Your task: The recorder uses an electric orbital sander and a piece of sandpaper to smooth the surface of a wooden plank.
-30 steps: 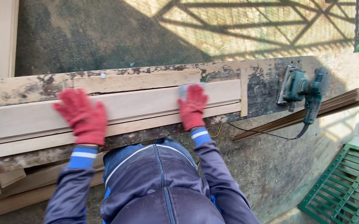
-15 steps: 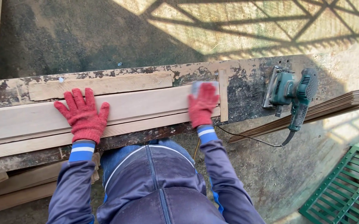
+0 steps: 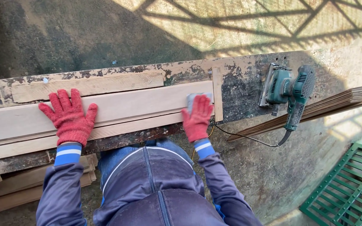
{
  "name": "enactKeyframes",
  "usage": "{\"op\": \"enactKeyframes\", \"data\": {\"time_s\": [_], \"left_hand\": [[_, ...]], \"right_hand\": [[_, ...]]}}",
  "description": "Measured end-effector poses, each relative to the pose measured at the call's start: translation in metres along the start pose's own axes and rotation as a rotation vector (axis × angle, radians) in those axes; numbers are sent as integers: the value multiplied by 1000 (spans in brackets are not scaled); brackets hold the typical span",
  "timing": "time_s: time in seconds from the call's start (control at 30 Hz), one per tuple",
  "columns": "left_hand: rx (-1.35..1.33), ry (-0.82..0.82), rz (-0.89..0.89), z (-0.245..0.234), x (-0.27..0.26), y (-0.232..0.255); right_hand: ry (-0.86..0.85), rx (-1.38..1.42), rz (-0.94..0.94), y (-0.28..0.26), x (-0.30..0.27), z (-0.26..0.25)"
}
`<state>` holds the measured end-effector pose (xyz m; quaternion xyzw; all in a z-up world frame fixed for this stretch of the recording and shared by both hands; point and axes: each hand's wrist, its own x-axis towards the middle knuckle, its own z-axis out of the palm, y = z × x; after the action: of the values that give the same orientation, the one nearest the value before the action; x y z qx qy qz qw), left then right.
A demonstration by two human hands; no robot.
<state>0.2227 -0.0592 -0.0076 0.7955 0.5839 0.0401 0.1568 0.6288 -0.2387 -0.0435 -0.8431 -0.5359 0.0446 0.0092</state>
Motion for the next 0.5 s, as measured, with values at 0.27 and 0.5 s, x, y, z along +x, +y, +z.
{"op": "enactKeyframes", "data": {"time_s": [0.27, 0.5], "left_hand": [[-20, -55, -9, -1, -1, -2], [-46, -32, -35, -1, -3, 3]], "right_hand": [[-3, 56, -73, 53, 20, 6], [139, 84, -308, -51, -8, -16]]}}
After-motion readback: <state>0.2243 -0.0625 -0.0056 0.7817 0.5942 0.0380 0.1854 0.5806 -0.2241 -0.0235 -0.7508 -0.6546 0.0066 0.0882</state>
